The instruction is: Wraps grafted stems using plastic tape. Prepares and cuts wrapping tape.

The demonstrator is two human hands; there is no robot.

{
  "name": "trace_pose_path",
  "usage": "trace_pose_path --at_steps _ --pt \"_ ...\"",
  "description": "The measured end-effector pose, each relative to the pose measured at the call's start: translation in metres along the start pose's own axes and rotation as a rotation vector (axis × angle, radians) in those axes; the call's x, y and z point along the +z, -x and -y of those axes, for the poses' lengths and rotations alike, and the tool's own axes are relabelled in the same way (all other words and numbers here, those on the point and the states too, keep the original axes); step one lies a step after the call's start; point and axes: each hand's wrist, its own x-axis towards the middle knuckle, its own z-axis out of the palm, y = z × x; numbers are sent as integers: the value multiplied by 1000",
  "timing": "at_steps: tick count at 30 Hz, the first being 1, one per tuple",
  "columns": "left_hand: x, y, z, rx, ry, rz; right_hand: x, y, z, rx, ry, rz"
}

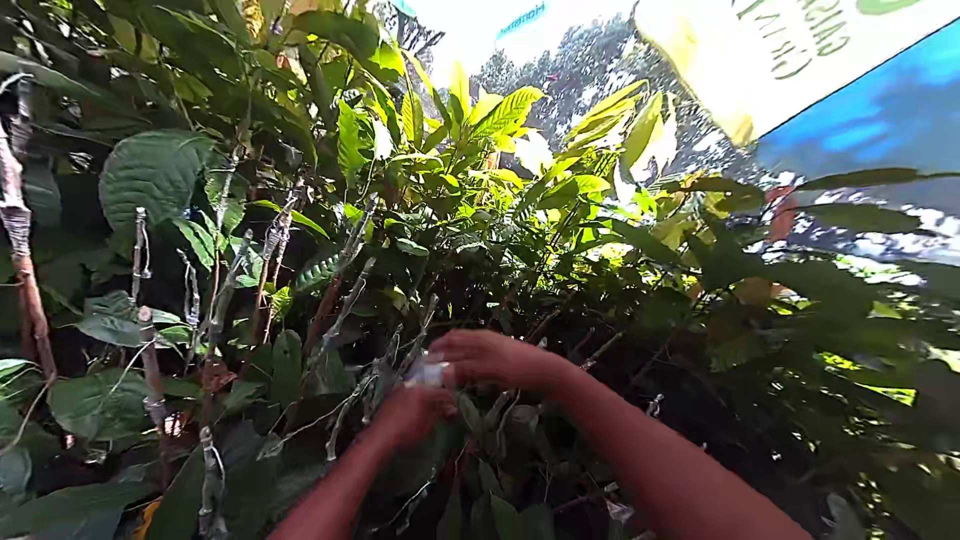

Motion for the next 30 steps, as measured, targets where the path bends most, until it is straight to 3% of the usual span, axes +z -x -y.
trace_pose_path --at_steps 2,4,7,9,11,14,16,20,25,30 --pt "-6 -1 1 42 -32 43 -10 1 -28 50 167 -2" --pt "-20 -4 2 21 -24 19 9 8 -3 134 304 -93" --pt "-11 -3 -6 53 -51 60 -2 6 3 36 35 -143" --pt "-12 -3 -4 98 -66 83 -11 5 -28 138 160 -125" --pt "-25 -6 2 118 -35 5 4 15 -19 216 307 -188" --pt "-20 -4 -4 100 -21 2 13 30 4 54 -35 -264" --pt "-11 -3 -11 108 -44 56 -6 22 -13 31 -136 -185" --pt "-18 -6 -11 129 60 4 8 14 -28 200 307 -228" --pt "-16 -6 -12 53 133 -88 27 16 -31 251 -32 -197" --pt "-20 -7 -7 -39 226 -214 41 41 12 27 55 -151"
